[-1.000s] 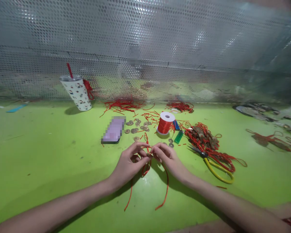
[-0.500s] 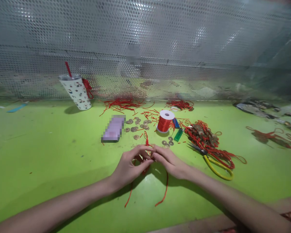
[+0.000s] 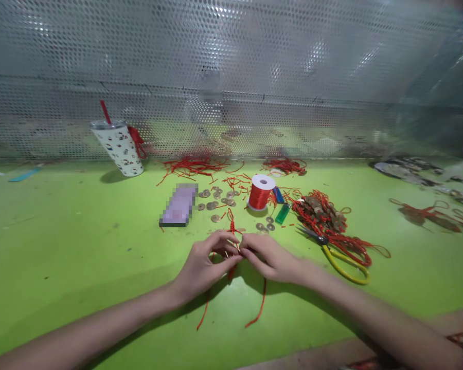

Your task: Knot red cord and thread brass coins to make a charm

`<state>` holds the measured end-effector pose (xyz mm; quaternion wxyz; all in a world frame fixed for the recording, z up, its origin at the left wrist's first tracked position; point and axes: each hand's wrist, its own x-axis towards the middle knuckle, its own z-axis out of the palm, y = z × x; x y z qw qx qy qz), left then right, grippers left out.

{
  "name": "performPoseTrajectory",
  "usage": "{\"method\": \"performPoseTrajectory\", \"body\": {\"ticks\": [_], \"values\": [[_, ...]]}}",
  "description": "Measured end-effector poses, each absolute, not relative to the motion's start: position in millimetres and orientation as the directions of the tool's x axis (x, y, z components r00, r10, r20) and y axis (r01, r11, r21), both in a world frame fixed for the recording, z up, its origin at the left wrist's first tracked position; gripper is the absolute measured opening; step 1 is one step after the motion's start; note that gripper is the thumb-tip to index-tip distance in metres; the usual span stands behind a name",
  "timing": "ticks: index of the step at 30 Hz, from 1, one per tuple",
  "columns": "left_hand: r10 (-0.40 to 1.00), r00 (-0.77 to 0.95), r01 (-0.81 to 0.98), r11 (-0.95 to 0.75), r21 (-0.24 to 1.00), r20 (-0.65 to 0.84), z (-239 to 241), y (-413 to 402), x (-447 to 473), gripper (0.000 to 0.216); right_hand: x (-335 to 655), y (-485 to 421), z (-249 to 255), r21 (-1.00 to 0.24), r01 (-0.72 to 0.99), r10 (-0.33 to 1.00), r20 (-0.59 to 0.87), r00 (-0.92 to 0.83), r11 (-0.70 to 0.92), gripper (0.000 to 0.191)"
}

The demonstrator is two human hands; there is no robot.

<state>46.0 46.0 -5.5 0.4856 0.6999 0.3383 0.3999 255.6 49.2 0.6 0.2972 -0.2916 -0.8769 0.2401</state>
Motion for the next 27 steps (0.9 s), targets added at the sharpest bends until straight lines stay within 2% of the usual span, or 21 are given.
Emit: {"method": "performPoseTrajectory", "body": {"ticks": [5, 13, 20, 27], "values": [[0.854, 0.476, 0.090, -0.285, 0.954, 0.211, -4.1, 47.0, 46.2, 0.021, 255.9, 49.3, 0.9, -0.581, 0.402, 0.669, 0.369, -0.645, 0.708, 0.012], [0.865, 0.460, 0.108, -0.279, 0.954, 0.201, -2.0, 47.8, 46.8, 0.021, 253.7, 46.6, -3.7, -0.646, 0.409, 0.734, 0.371, -0.569, 0.644, 0.012], [0.874, 0.436, 0.144, -0.302, 0.942, 0.214, -0.6, 47.8, 46.6, 0.016, 251.2, 44.8, -2.5, -0.691, 0.389, 0.755, 0.357, -0.550, 0.610, 0.022], [0.865, 0.451, 0.137, -0.309, 0.941, 0.219, -1.5, 48.1, 46.9, 0.008, 250.5, 43.2, -0.9, -0.667, 0.378, 0.738, 0.405, -0.539, 0.642, 0.020]]}}
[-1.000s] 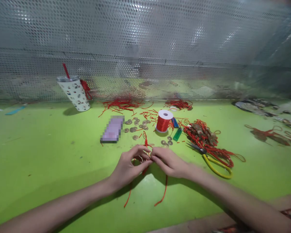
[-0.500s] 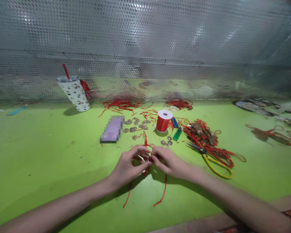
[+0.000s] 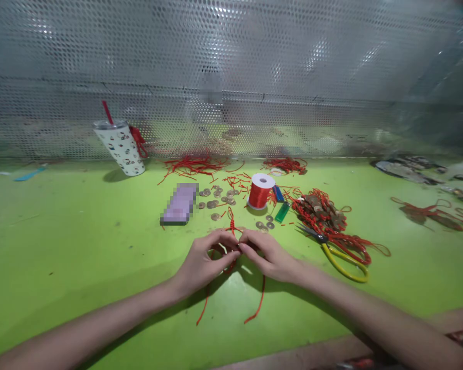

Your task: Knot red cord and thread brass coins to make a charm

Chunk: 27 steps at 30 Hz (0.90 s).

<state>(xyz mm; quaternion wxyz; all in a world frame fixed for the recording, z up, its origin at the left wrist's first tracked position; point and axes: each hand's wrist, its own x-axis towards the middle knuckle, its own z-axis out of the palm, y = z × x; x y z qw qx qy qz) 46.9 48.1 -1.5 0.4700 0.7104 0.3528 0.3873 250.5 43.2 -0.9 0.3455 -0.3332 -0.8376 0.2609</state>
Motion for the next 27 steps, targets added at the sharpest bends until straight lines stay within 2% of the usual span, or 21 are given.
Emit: {"method": "performPoseTrajectory", "body": {"ticks": [8, 17, 22, 27], "values": [[0.850, 0.477, 0.113, -0.311, 0.944, 0.223, 2, 46, 46, 0.007, 250, 42, 0, -0.718, 0.379, 0.767, 0.336, -0.546, 0.584, 0.022], [0.844, 0.467, 0.135, -0.361, 0.923, 0.262, -1, 46, 44, 0.007, 250, 43, -10, -0.577, 0.439, 0.713, 0.432, -0.552, 0.689, 0.014], [0.789, 0.493, 0.179, -0.504, 0.845, 0.367, -3, 40, 37, 0.017, 249, 39, -12, -0.582, 0.396, 0.699, 0.518, -0.492, 0.710, 0.010], [0.697, 0.566, 0.278, -0.664, 0.694, 0.441, -8, 42, 33, 0.008, 248, 34, -11, -0.579, 0.358, 0.678, 0.575, -0.458, 0.733, 0.012]]}}
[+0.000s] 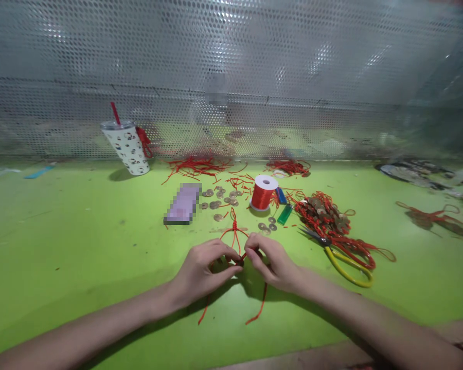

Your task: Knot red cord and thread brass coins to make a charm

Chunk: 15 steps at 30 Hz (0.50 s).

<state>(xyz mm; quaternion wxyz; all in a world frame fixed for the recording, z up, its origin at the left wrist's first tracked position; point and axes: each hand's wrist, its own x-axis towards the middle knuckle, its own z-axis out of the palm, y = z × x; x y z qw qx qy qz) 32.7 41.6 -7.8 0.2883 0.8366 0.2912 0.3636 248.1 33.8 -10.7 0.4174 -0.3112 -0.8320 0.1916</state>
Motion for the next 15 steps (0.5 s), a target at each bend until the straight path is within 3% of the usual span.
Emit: {"method": "performPoseTrajectory", "body": {"ticks": [9, 15], "values": [[0.561, 0.688, 0.331, -0.807, 0.489, 0.461, -6, 43, 31, 0.010, 244, 22, -13, -0.557, 0.259, 0.610, 0.664, -0.433, 0.789, 0.012], [0.520, 0.723, 0.336, -0.840, 0.427, 0.455, -13, 55, 30, 0.012, 240, 20, -11, -0.532, 0.202, 0.560, 0.691, -0.457, 0.822, 0.009]]}}
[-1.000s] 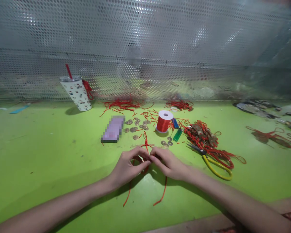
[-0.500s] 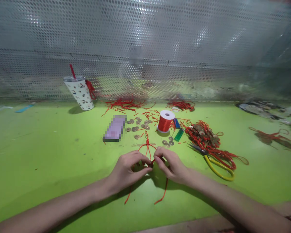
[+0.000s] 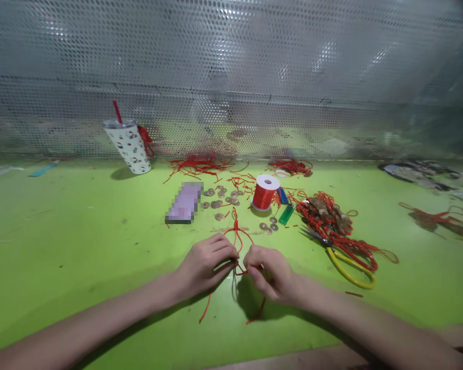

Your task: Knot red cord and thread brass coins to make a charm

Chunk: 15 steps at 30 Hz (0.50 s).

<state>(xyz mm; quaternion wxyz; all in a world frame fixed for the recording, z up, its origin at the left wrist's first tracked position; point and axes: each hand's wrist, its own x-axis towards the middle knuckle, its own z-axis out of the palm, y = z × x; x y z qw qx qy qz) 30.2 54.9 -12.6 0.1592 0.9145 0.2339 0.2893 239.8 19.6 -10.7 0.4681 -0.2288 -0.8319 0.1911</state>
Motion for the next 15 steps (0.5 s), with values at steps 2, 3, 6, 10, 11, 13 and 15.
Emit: {"method": "performPoseTrajectory", "body": {"ticks": [2, 3, 6, 10, 11, 13, 15], "values": [[0.505, 0.725, 0.320, -0.849, 0.420, 0.468, -14, 59, 30, 0.012, 239, 19, -12, -0.508, 0.194, 0.533, 0.695, -0.483, 0.839, 0.009], [0.502, 0.724, 0.316, -0.851, 0.419, 0.474, -14, 61, 29, 0.013, 239, 19, -13, -0.498, 0.195, 0.522, 0.691, -0.500, 0.845, 0.009], [0.497, 0.715, 0.313, -0.856, 0.411, 0.492, -13, 68, 28, 0.014, 238, 19, -17, -0.485, 0.218, 0.516, 0.650, -0.558, 0.847, 0.011], [0.482, 0.716, 0.320, -0.869, 0.377, 0.506, -12, 79, 29, 0.014, 236, 18, -18, -0.494, 0.224, 0.516, 0.603, -0.608, 0.840, 0.011], [0.478, 0.715, 0.318, -0.872, 0.373, 0.509, -12, 82, 30, 0.013, 235, 18, -16, -0.485, 0.217, 0.506, 0.611, -0.609, 0.847, 0.010], [0.469, 0.711, 0.306, -0.877, 0.370, 0.524, -13, 87, 32, 0.011, 232, 17, -13, -0.457, 0.201, 0.478, 0.643, -0.599, 0.867, 0.008], [0.457, 0.708, 0.293, -0.884, 0.366, 0.538, -15, 90, 33, 0.009, 231, 15, -9, -0.460, 0.172, 0.464, 0.658, -0.593, 0.871, 0.008]]}}
